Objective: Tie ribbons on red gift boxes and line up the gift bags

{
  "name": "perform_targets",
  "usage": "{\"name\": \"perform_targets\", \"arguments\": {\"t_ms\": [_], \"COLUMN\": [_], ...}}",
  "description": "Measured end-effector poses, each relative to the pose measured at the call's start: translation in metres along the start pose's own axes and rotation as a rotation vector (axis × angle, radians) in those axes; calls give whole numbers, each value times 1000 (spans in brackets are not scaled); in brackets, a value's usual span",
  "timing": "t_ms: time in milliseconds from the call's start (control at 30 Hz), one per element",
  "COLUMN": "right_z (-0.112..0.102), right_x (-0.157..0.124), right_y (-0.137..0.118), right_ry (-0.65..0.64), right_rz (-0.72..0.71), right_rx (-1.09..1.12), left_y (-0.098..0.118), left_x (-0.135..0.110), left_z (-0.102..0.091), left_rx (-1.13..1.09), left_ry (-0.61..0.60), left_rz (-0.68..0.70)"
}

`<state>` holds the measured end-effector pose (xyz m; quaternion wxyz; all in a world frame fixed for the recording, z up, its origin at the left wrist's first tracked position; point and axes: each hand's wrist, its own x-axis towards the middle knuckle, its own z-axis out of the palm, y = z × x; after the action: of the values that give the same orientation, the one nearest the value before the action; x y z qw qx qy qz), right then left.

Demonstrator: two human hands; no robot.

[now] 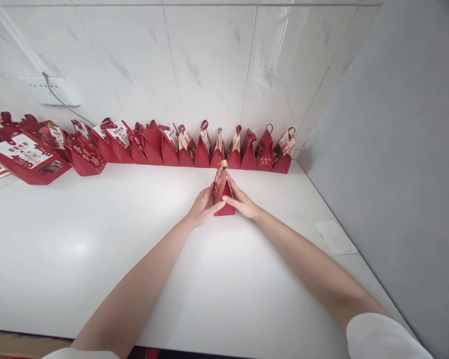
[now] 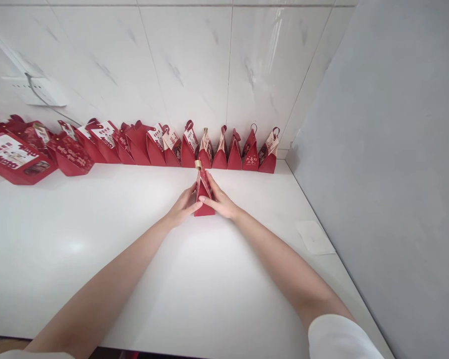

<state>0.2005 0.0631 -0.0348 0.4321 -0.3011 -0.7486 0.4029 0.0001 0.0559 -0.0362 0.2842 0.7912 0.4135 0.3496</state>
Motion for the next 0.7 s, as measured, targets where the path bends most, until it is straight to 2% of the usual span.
{"name": "perform_targets", "arguments": {"t_ms": [100, 267, 467, 700], "right_z": [-12, -17, -18, -13], "right_x": [-1, -3, -2, -1], "right_y": [5, 6, 1, 3], "right_ry": [-119, -79, -155, -86], "right_rz": [53, 113, 124, 156], "right_rx": [60, 59, 145, 212], "left_y": [-1, -5, -7, -1], "left_x": [0, 0, -2, -3], "left_z": [-7, -18, -19, -18], "left_rx": [-50, -46, -3, -38], "left_ry": [-49, -155, -126, -95], "left_rz": [41, 22, -128, -165]}}
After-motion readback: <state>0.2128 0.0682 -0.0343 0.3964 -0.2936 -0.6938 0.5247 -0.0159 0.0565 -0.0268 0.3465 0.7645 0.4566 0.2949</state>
